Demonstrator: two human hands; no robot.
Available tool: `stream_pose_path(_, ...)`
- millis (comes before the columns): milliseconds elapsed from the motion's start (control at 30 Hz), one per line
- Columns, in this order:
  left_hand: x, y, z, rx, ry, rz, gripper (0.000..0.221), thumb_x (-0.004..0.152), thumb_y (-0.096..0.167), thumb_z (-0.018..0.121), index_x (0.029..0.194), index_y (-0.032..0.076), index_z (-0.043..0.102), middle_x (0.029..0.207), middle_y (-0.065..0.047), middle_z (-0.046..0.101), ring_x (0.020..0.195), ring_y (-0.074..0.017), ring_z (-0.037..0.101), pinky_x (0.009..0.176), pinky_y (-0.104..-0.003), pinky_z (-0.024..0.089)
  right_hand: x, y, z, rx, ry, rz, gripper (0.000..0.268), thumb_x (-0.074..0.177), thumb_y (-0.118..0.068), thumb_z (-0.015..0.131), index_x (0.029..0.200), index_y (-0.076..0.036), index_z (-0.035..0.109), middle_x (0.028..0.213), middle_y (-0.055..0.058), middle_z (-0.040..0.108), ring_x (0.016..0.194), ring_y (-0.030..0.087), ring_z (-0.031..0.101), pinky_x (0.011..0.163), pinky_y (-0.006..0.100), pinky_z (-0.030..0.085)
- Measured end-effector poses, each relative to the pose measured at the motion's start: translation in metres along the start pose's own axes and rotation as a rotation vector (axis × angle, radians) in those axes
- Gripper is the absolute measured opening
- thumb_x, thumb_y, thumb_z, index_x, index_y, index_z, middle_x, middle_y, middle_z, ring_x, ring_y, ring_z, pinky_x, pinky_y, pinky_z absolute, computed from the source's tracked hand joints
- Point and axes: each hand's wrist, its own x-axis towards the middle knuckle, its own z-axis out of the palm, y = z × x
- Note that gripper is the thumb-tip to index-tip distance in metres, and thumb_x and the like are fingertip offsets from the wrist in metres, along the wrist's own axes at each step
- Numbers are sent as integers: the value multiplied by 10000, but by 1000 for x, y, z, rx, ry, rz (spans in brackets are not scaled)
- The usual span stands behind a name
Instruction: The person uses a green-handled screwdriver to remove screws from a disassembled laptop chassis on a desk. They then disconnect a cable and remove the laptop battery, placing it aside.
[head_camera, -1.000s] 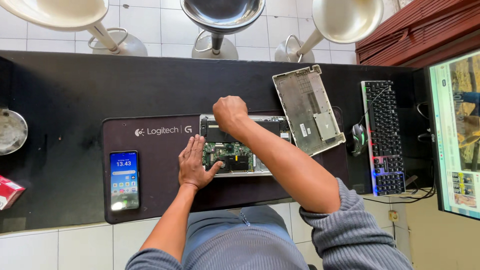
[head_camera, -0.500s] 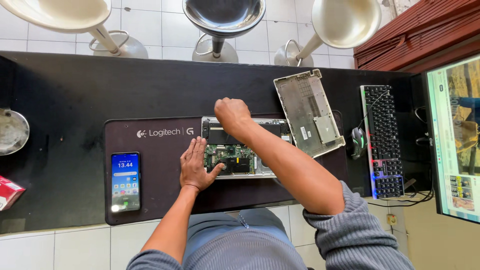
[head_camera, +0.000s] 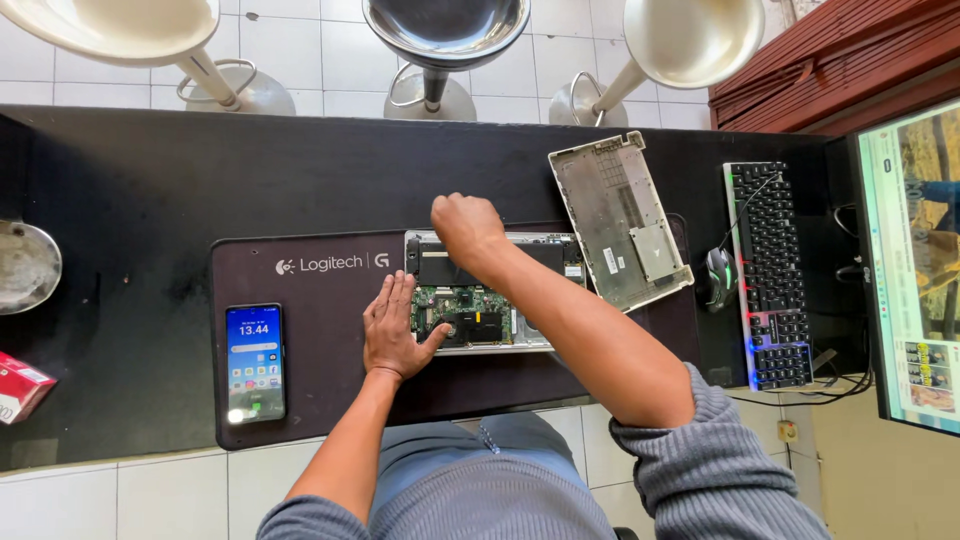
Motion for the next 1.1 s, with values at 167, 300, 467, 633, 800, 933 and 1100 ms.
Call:
stream_pose_path(167,-1,-1,0,4,-11,-3,1021,788,819,539,1564,162,450,1593,-33,486,1485,-214,423,1129,-403,352,0,-17,-25,-71,-215,135,388,789,-344,811,871,0,651,732,152,680,699,363,745,561,527,611)
stream_pose_path(300,-1,0,0,4,-15,-9,1025,787,829,536,1564,166,449,1594,-32,483,1486,-213,421,1130,-404,350,7,-7,2,-123,-251,117,226,736,-185,859,657,-14,734,541,155,647,514,342,697,368,530,554)
stream_pose_path(467,-1,-2,1,10,-3,-3,1021,789,830,524,1560,165,457,1588,-32,492,1481,-211,429,1127,-398,353,-5,-4,-27,13,-54,-16,297,708,30,792,954,66,630,846,230,673,731,495,728,621,603,605)
stream_pose_path(633,0,-1,0,-1,-4,-1,1025,786,831,529,1559,161,458,1588,-37,491,1483,-215,428,1128,-398,351,4,-2,-19,-21,-282,152,344,842,-355,742,789,-16,773,702,160,721,681,390,758,541,522,621)
stream_pose_path(800,-1,-1,0,-5,-8,-1,1023,788,824,530,1564,161,451,1589,-40,489,1483,-219,425,1125,-401,352,0,1,-20,57,-44,59,257,754,0,757,941,81,600,786,249,658,683,509,714,598,624,595)
stream_pose_path(933,-1,-1,0,-3,-9,3,1025,786,819,543,1567,161,445,1595,-40,481,1486,-218,421,1125,-401,351,4,1,-22,25,-123,59,465,690,-68,890,986,89,567,796,266,646,731,516,716,636,631,601)
stream_pose_path(1100,-1,-1,0,-16,6,3,1019,786,820,545,1558,160,458,1587,-43,490,1480,-220,428,1127,-403,350,7,2,-12,-29,-281,112,156,744,-136,828,717,-5,749,604,159,676,566,368,717,452,529,604)
